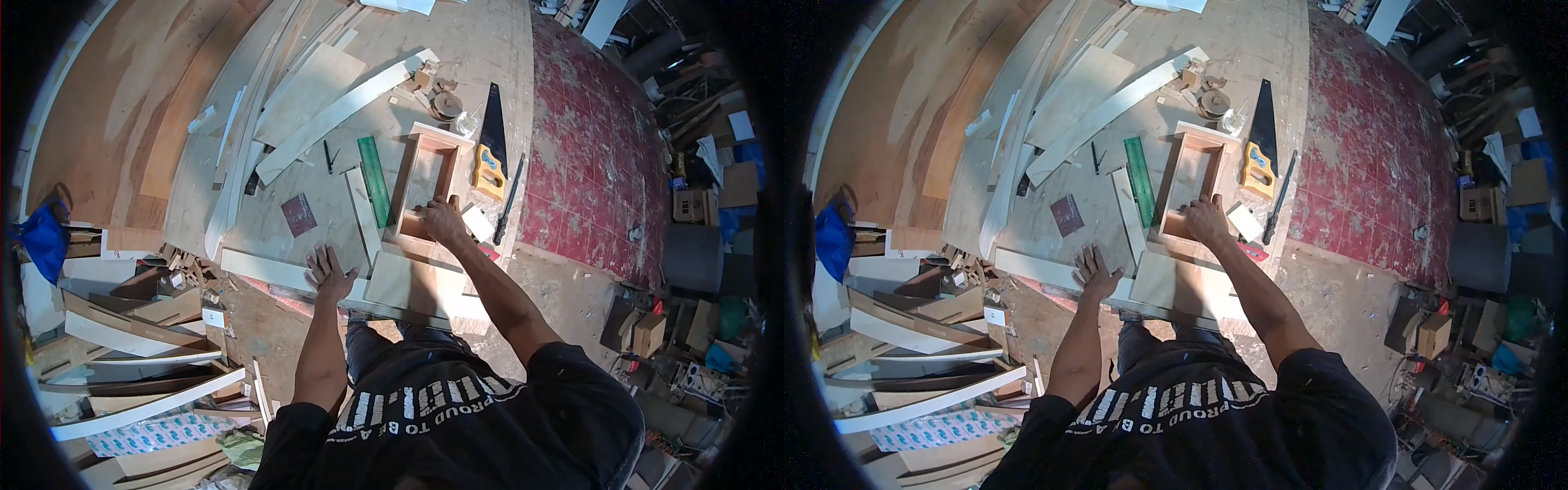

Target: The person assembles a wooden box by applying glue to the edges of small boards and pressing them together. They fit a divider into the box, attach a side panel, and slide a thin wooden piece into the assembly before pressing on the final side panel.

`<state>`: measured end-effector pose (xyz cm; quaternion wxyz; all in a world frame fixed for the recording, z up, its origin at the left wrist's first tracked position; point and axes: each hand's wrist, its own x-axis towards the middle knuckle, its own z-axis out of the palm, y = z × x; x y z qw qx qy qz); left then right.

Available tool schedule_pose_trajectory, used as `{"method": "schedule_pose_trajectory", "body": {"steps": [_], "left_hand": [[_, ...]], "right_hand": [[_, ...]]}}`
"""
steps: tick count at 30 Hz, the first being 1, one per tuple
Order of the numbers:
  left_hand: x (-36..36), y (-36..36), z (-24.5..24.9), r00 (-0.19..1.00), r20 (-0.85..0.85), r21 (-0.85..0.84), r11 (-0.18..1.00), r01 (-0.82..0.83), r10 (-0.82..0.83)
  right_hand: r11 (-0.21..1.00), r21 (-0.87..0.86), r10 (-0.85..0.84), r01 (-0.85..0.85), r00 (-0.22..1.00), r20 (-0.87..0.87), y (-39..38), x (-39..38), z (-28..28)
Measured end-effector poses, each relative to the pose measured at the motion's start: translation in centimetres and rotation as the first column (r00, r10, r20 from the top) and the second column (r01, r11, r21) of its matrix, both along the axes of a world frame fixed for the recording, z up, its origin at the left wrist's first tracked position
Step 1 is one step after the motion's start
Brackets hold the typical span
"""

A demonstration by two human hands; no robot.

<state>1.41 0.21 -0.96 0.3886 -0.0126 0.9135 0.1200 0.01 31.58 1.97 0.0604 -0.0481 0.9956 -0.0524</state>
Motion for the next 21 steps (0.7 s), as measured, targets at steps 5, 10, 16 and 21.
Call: {"method": "schedule_pose_trajectory", "body": {"steps": [5, 10, 16, 21], "left_hand": [[0.1, -0.1, -0.3, 1.000, -0.009, 0.006, 1.000, -0.005, 0.005], [0.0, 0.1, -0.6, 1.000, -0.018, -0.001, 1.000, 0.003, -0.003], [0.2, -0.1, -1.2, 0.999, -0.037, -0.019, 1.000, 0.017, -0.018], [0.2, -0.2, -1.0, 0.995, -0.097, 0.074, 0.997, -0.016, 0.023]], "right_hand": [[1.000, 0.014, 0.007, -0.007, 1.000, -0.002, 0.1, 0.1, 0.1], [1.000, -0.018, -0.005, 0.005, 0.999, 0.046, 0.1, 0.2, 0.5], [0.998, -0.031, -0.053, 0.056, 0.996, 0.075, -0.2, 0.3, 0.8], [0.892, -0.386, -0.305, 0.237, 0.944, -0.127, 0.6, 2.8, 3.2]]}}
